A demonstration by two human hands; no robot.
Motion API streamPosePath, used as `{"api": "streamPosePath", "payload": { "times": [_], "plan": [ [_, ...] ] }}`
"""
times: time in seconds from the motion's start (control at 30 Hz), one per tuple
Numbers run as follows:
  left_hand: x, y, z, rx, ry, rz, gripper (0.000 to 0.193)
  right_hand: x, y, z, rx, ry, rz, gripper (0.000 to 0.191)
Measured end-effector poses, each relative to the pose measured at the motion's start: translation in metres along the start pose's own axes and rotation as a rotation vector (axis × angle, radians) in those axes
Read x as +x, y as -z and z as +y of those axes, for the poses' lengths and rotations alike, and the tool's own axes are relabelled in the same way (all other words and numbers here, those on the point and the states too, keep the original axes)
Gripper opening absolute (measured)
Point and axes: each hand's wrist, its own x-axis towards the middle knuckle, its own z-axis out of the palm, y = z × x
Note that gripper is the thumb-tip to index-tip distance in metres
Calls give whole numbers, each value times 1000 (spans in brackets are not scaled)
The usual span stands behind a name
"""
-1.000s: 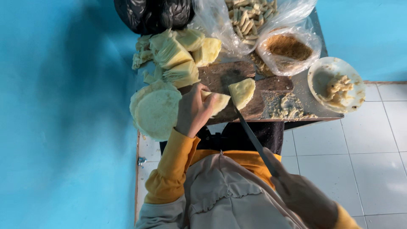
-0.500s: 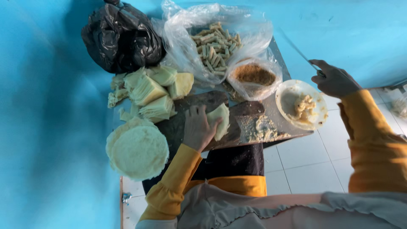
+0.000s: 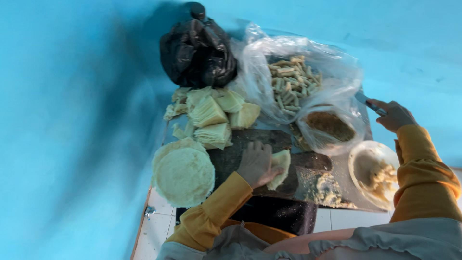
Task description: The person cuts a round layered fried snack into wedges with a knife on a wooden board, peels the layers apart by hand, stacks the pieces, and dips the separated pieces into a bowl of brown sugar powder. They work through several snack rounds one at a time on a small table.
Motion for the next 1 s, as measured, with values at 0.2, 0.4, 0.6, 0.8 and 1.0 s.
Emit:
{"api": "streamPosePath", "payload": {
  "times": [0.2,0.4,0.6,0.8,1.0],
  "plan": [
    [-16,2,3,-430,-19,-17,58,38,-18,-36,12,202,-72,30],
    [-34,24,1,-638,44,54,52,36,16,-38,351,251,398,49],
    [-23,56,-11,-641,-326,246,51,-58,-30,-155,643,939,-498,77],
    [-9,114,-39,-931,-70,198,55,-59,-32,-237,1119,763,-637,51],
    [-69,140,-73,-164,-242,681,49,-11,-30,-314,776,726,-160,53]
  ]
}}
